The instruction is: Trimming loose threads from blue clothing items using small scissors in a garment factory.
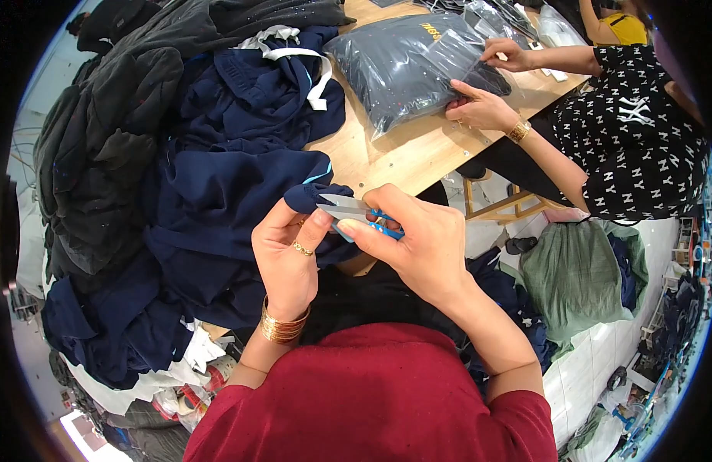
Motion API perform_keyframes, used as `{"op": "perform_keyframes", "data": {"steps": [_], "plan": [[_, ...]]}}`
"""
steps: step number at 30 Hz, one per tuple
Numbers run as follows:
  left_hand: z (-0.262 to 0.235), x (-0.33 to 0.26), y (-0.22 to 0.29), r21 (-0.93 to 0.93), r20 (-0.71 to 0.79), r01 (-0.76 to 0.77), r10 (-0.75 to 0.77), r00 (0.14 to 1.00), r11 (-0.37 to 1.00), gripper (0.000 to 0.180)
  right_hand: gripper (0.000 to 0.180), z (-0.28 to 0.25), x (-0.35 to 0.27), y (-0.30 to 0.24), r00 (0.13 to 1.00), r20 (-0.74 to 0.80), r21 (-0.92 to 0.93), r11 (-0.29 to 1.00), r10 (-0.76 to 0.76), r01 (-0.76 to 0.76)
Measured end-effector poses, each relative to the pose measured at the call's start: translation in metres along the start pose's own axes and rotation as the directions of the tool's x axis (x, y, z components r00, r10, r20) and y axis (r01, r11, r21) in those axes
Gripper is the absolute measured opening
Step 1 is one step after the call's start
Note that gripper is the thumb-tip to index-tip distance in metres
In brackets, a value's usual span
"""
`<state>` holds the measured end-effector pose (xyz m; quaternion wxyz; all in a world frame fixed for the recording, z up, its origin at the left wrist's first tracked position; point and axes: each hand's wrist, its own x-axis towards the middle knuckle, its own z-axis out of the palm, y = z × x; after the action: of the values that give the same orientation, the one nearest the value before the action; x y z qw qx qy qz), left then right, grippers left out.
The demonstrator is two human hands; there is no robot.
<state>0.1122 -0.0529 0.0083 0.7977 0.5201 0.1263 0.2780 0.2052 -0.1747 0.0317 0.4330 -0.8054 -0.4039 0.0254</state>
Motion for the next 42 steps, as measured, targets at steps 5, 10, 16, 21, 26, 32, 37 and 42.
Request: {"op": "perform_keyframes", "data": {"steps": [5,10,16,21,26,32,37,42], "plan": [[0.000,0.001,-0.001,-0.020,0.002,0.010,-0.010,1.000,1.000,0.019,0.028,0.000,0.001,0.002,1.000,0.010,0.024,1.000,0.016,-0.016],[-0.002,0.000,-0.002,-0.017,0.010,0.004,-0.004,1.000,1.000,0.019,0.025,0.000,0.002,0.004,0.998,0.033,0.042,0.998,0.044,-0.046],[0.000,0.000,0.001,-0.085,-0.034,0.071,-0.075,0.997,0.994,0.018,0.019,0.002,0.000,0.004,0.979,-0.003,0.275,0.942,0.202,-0.193],[-0.002,0.004,0.004,-0.213,-0.004,0.147,-0.151,0.988,0.966,0.023,0.025,-0.002,-0.003,0.006,0.996,-0.075,0.087,0.995,0.045,-0.039],[-0.004,0.005,0.009,-0.278,-0.002,0.210,-0.219,0.976,0.937,0.020,0.026,-0.005,0.000,0.004,0.997,-0.059,-0.024,0.999,-0.048,0.046],[-0.003,0.003,0.010,-0.243,-0.001,0.193,-0.199,0.980,0.951,0.019,0.027,-0.008,-0.002,0.004,0.990,-0.050,-0.129,0.984,-0.132,0.125],[-0.006,0.003,0.009,-0.269,0.028,0.241,-0.242,0.970,0.933,0.020,0.027,-0.009,-0.003,0.001,0.992,-0.048,-0.128,0.986,-0.115,0.108],[-0.005,0.004,0.009,-0.260,0.021,0.248,-0.251,0.968,0.933,0.020,0.026,-0.011,-0.003,-0.001,0.997,-0.006,-0.119,0.990,-0.082,0.080]]}}
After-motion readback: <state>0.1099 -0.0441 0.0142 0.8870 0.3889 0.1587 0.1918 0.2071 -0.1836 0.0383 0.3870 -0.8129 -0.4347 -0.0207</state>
